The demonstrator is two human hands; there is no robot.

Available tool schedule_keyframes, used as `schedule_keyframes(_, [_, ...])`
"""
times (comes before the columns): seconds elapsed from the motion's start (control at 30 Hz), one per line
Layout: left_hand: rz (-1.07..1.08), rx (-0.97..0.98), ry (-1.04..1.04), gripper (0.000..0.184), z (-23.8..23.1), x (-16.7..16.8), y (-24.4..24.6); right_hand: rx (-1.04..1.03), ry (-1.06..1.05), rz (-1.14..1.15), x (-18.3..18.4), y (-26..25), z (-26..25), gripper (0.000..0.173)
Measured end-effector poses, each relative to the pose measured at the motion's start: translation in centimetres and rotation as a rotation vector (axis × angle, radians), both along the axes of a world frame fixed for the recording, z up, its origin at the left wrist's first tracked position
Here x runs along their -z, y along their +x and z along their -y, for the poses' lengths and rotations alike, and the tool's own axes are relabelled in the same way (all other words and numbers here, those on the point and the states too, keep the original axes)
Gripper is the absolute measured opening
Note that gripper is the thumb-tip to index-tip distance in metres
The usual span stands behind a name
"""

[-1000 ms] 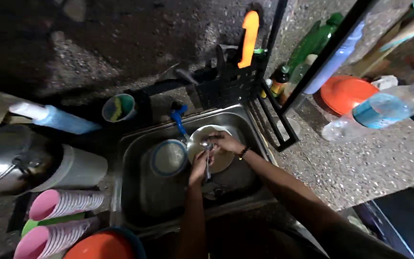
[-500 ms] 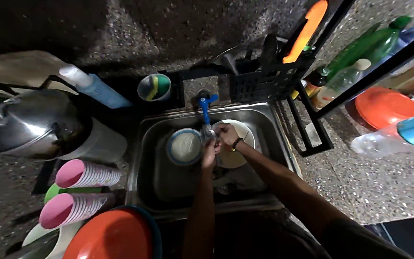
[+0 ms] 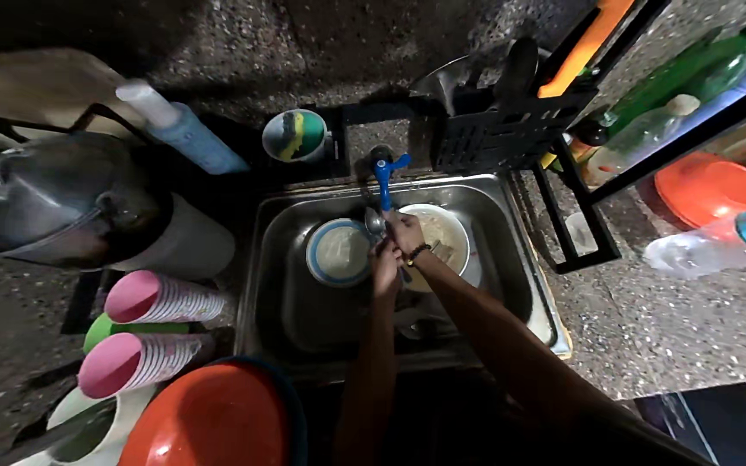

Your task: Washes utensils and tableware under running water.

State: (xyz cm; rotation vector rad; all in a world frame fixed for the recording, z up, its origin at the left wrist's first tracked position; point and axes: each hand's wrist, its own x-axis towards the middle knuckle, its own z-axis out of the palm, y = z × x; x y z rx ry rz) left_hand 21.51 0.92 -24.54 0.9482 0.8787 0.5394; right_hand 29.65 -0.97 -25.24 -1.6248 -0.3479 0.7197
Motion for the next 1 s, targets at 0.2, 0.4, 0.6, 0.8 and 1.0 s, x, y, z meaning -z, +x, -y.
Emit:
schedule_keyframes(0.2, [-0.018, -0.043, 0.135, 0.025, -0.4, 1.1, -0.2, -0.113, -0.038, -0.071, -1.3, -2.3, 1.5, 0.039])
schedule_keyframes(0.4, [-0.052, -0.01, 0.133, 0.019, -0.1, 1.5, -0.1, 0.001, -0.083, -0.014, 1.0, -1.0, 0.7, 0.067])
schedule_keyframes(0.6, [-0.11, 0.003, 0.124, 0.026, -0.1, 2.0, -0.1, -0.113, -0.099, -0.077, -0.2, -2.1, 2.5, 0.039])
schedule_keyframes(0.8, [-0.037, 0.011, 0.081, 0.019, 0.3, 1.7, -0.1, -0.037, -0.039, 0.001, 1.7, -0.5, 1.1, 0.047])
schedule_keyframes(1.0, [-0.11, 0.073, 0.229, 0.033, 0.2, 2.2, -0.9, -0.113, -0.031, -0.067, 2.9, -2.4, 2.5, 0.045])
